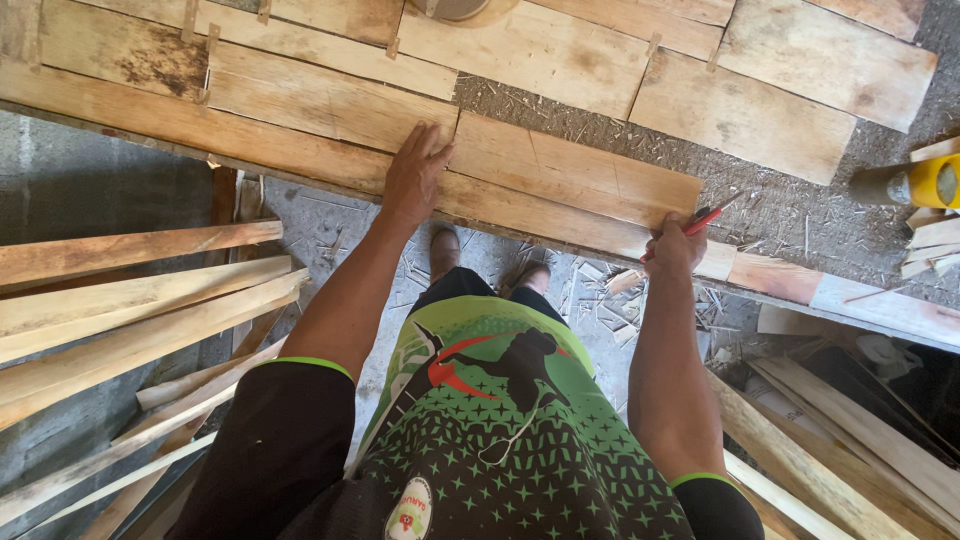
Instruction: The person uses a red utility knife to scrape the surface of wooden planks arranged on a workbench. They repeatedly scrape along the grain and edges of the planks, occasionally lifting and repositioning them to access different areas.
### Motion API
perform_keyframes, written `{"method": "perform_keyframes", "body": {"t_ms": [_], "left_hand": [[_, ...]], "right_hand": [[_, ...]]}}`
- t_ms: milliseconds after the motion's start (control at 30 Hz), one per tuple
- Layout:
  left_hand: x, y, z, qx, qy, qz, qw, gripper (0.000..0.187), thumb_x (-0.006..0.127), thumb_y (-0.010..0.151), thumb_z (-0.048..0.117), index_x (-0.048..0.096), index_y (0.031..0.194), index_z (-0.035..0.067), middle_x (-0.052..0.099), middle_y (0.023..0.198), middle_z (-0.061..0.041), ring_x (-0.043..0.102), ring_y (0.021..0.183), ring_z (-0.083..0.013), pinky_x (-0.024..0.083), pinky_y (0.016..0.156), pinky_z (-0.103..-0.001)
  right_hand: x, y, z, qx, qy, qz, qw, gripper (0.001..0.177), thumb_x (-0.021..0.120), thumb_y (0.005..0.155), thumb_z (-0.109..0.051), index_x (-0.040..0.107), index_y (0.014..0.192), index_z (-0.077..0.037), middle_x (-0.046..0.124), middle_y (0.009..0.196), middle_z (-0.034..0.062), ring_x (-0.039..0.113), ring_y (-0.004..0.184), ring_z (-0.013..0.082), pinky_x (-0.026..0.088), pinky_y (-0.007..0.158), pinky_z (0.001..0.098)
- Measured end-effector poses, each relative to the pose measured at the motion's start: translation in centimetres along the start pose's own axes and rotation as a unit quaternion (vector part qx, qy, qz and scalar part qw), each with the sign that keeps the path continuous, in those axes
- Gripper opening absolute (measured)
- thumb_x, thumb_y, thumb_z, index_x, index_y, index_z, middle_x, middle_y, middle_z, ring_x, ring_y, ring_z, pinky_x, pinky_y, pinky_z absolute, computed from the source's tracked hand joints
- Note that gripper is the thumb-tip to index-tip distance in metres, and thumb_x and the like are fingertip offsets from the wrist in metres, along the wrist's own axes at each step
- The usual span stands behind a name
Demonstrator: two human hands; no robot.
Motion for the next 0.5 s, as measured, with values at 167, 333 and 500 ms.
{"method": "perform_keyframes", "body": {"t_ms": [167, 333, 500], "left_hand": [[0.1, 0.0, -0.1, 0.004, -0.001, 0.0, 1.0, 0.056, 0.063, 0.081, -0.013, 0.069, 0.134, 0.006, 0.049, 0.154, -0.02, 0.041, 0.146, -0.0394, 0.041, 0.116, -0.043], [0.4, 0.0, 0.0, -0.001, 0.01, 0.007, 1.0, 0.054, 0.063, 0.083, -0.013, 0.07, 0.133, 0.007, 0.05, 0.155, -0.018, 0.041, 0.147, -0.0372, 0.041, 0.117, -0.042], [0.3, -0.1, 0.1, -0.006, 0.01, -0.005, 1.0, 0.057, 0.061, 0.082, -0.013, 0.07, 0.134, 0.007, 0.05, 0.155, -0.018, 0.04, 0.146, -0.0375, 0.04, 0.118, -0.043]], "right_hand": [[-0.4, 0.6, 0.0, -0.142, -0.166, 0.046, 0.975, 0.033, 0.079, 0.092, -0.015, 0.054, 0.113, -0.01, 0.063, 0.081, 0.0067, 0.056, 0.061, 0.0164, 0.042, 0.05, 0.0352], [-1.2, 0.4, -1.3, -0.228, -0.398, 0.11, 0.882, 0.036, 0.088, 0.082, -0.029, 0.07, 0.104, -0.009, 0.071, 0.09, 0.0066, 0.069, 0.079, 0.0228, 0.055, 0.075, 0.0433], [-0.8, 0.1, -2.3, -0.236, -0.429, 0.095, 0.867, 0.032, 0.084, 0.084, -0.031, 0.073, 0.101, -0.006, 0.075, 0.088, 0.0118, 0.071, 0.082, 0.0283, 0.054, 0.081, 0.0453]]}}
Point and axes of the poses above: each hand's wrist, its own y-axis towards the middle knuckle, its own x-axis out of the palm, z = x × y, the point moved 1 cm from there along y, towards the middle knuckle
